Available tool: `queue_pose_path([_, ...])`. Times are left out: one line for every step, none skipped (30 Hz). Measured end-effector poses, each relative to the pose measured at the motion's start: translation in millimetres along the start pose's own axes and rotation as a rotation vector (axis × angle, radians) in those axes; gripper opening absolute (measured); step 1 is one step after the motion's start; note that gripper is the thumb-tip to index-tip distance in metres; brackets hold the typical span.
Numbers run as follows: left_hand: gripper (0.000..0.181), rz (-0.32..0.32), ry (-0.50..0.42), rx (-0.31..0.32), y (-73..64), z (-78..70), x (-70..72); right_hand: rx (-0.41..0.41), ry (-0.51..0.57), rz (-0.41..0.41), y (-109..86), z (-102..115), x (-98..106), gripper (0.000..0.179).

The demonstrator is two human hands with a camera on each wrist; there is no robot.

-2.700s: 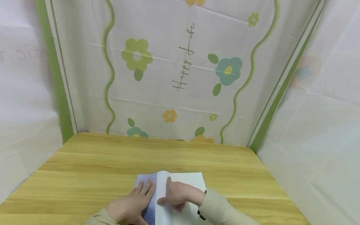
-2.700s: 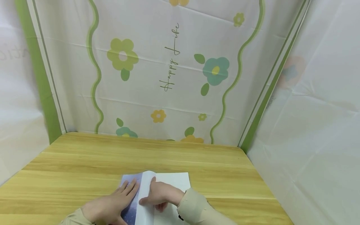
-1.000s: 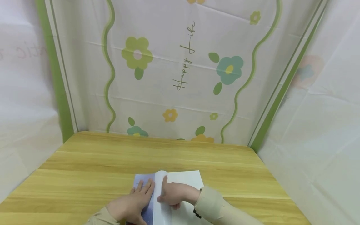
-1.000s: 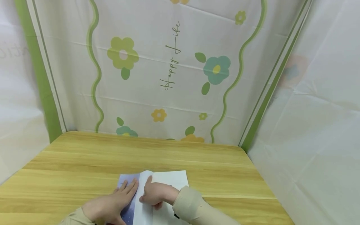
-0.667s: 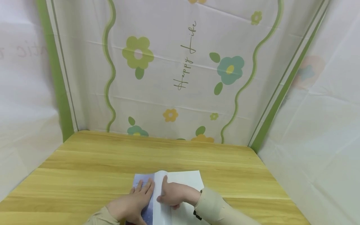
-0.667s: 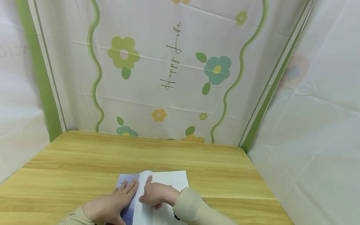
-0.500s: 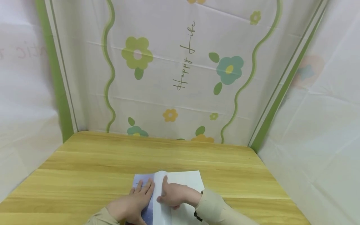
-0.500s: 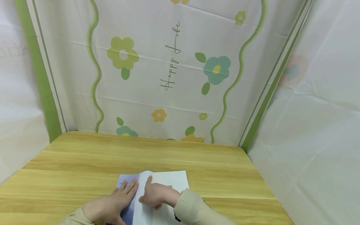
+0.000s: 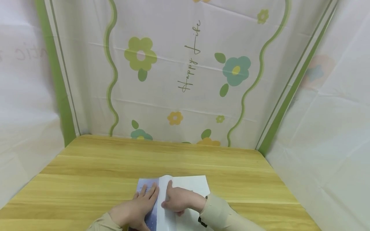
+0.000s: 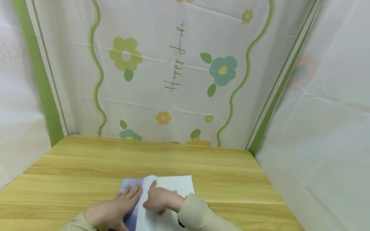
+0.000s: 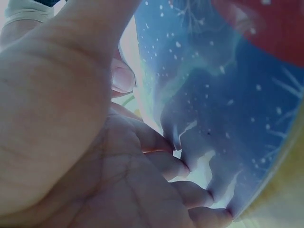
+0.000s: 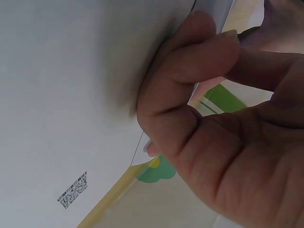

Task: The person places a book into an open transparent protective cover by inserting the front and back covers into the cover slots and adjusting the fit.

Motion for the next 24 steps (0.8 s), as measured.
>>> queue_pose_path([0.130,0.000,0.002,0.001,-0.5,-0.2,0.5,-0.004,-0.004,-0.005,-0.2,0,0,0.080])
queue_pose_path([0.130,0.001,0.004,0.002,-1.0,-0.5,0.9,-0.006,-0.005,-0.008,-0.6,1,0,0.081])
queue_pose_path([0.130,0.002,0.005,0.002,-1.4,-0.8,1.3,-0.008,-0.004,-0.012,-1.1,1,0,0.081])
queue_pose_path([0.130,0.001,0.005,0.002,-1.6,-1.0,1.6,-0.009,-0.002,-0.016,-1.6,0,0,0.081])
queue_pose_path([0.129,0.002,0.000,0.004,-1.8,-1.2,1.8,-0.011,-0.008,-0.020,-2.1,0,0,0.082])
queue_pose_path([0.129,0.002,0.000,0.005,-1.9,-1.4,1.9,-0.010,-0.004,-0.020,-2.6,0,0,0.082])
queue_pose_path([0.129,0.004,0.001,0.006,-2.1,-1.5,1.8,-0.009,0.005,-0.019,-2.9,-1,0,0.082])
queue_pose_path([0.129,0.006,-0.002,0.011,-2.2,-1.6,1.8,-0.005,0.017,-0.014,-2.9,-1,0,0.082])
queue_pose_path([0.129,0.008,-0.002,0.017,-2.3,-1.7,1.7,0.000,0.036,-0.008,-3.0,-2,0,0.083])
queue_pose_path([0.129,0.010,0.001,0.022,-2.1,-2.1,1.8,0.006,0.055,-0.001,-3.4,-3,0,0.083])
queue_pose_path([0.129,0.014,0.004,0.029,-1.9,-2.4,1.8,0.013,0.075,0.008,-3.4,-5,1,0.083])
queue_pose_path([0.129,0.019,0.012,0.036,-1.2,-2.4,1.6,0.022,0.105,0.020,-3.6,-6,1,0.083])
queue_pose_path([0.128,0.024,0.013,0.043,-0.8,-2.2,1.4,0.028,0.125,0.028,-3.8,-8,1,0.083])
queue_pose_path([0.128,0.026,0.012,0.049,-0.2,-1.8,1.0,0.036,0.140,0.034,-3.8,-10,1,0.083])
queue_pose_path([0.128,0.027,0.014,0.051,0.3,-1.5,0.7,0.043,0.155,0.038,-4.2,-11,2,0.083])
queue_pose_path([0.127,0.029,0.014,0.053,1.0,-0.7,0.1,0.049,0.162,0.038,-4.3,-12,2,0.082])
queue_pose_path([0.127,0.031,0.015,0.052,1.8,0.1,-0.7,0.053,0.168,0.036,-4.6,-14,3,0.082])
queue_pose_path([0.127,0.044,0.019,0.044,2.7,1.0,-1.3,0.056,0.169,0.033,-5.4,-15,3,0.082])
queue_pose_path([0.127,0.042,0.016,0.039,3.1,1.6,-2.0,0.056,0.167,0.030,-6.3,-15,3,0.082])
queue_pose_path([0.127,0.040,0.014,0.036,3.7,2.1,-2.6,0.057,0.159,0.027,-7.2,-16,3,0.083])
queue_pose_path([0.127,0.040,0.016,0.035,4.0,2.2,-2.8,0.054,0.151,0.024,-8.6,-16,3,0.083])
queue_pose_path([0.126,0.039,0.017,0.035,4.0,3.0,-3.5,0.049,0.142,0.022,-9.9,-15,3,0.084])
queue_pose_path([0.126,0.039,0.018,0.036,3.9,3.2,-3.6,0.044,0.137,0.025,-11.4,-15,3,0.085])
queue_pose_path([0.126,0.038,0.017,0.039,3.6,3.5,-3.7,0.040,0.130,0.027,-12.9,-15,3,0.086])
Point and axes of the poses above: each hand's wrist, its own y-axis towards the middle knuckle, its own x-axis out of the back of the hand, z = x × y, the point moved 2 cm from there along y, towards the middle knuckle, and after that the axes turned 2 degrees about y, right-handed, at the moved point
